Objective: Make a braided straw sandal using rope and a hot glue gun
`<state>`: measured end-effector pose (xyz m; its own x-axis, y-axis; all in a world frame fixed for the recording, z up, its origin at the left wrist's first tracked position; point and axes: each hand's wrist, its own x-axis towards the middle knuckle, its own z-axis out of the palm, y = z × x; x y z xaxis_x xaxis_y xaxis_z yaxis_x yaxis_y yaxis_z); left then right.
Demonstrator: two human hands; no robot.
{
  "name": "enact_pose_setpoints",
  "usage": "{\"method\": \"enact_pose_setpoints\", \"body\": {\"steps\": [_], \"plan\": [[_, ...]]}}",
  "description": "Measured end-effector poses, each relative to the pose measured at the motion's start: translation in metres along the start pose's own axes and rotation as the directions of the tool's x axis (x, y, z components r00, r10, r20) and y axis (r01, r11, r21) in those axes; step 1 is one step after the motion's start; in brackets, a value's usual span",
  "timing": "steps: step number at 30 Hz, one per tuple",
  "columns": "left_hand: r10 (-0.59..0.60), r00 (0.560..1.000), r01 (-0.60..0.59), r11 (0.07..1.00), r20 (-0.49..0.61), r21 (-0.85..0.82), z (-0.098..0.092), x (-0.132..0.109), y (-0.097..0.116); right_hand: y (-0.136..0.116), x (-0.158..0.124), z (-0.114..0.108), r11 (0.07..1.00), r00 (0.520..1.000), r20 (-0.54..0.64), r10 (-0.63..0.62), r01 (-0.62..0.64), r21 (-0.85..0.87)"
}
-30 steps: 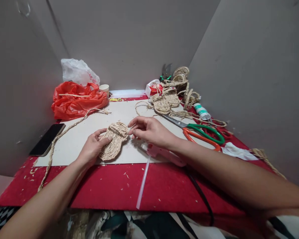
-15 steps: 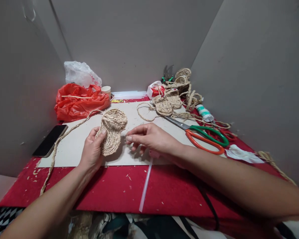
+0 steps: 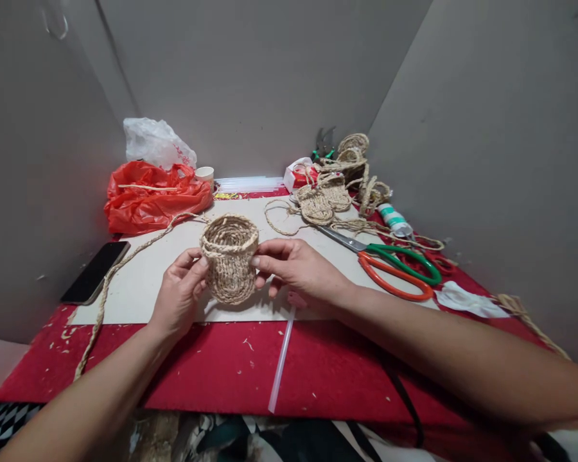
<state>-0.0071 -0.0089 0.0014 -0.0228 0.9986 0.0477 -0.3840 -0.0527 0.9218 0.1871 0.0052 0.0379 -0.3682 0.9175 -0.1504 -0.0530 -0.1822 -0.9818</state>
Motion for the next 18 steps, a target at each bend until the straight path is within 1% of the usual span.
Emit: {"method": "enact_pose_setpoints", "body": {"steps": [4,8,13,18], "plan": [[0.017,0.999,-0.015,0.998,-0.042,0.056,-0.0024,0.0035,-0.0011,0.0018,0.0015,-0.0016,0.999,1.0,0.011,-0.027,0.027,-0.026],[-0.007,0.998,0.01,0.999,-0.06,0.047,-0.0027,0.0029,-0.0005,0.0035,0.001,-0.0018,0.998,0.999,0.001,-0.053,0.053,-0.036],[-0.009,0.998,0.012,0.999,-0.06,0.045,-0.0042,0.0024,-0.001,0.0045,0.0003,-0.0014,0.997,0.998,-0.025,-0.06,0.059,-0.048],[-0.063,0.997,0.065,0.997,-0.052,0.045,-0.0077,0.0041,-0.0019,0.0027,0.0026,-0.0032,0.995,0.998,-0.02,-0.054,0.052,-0.085]]}}
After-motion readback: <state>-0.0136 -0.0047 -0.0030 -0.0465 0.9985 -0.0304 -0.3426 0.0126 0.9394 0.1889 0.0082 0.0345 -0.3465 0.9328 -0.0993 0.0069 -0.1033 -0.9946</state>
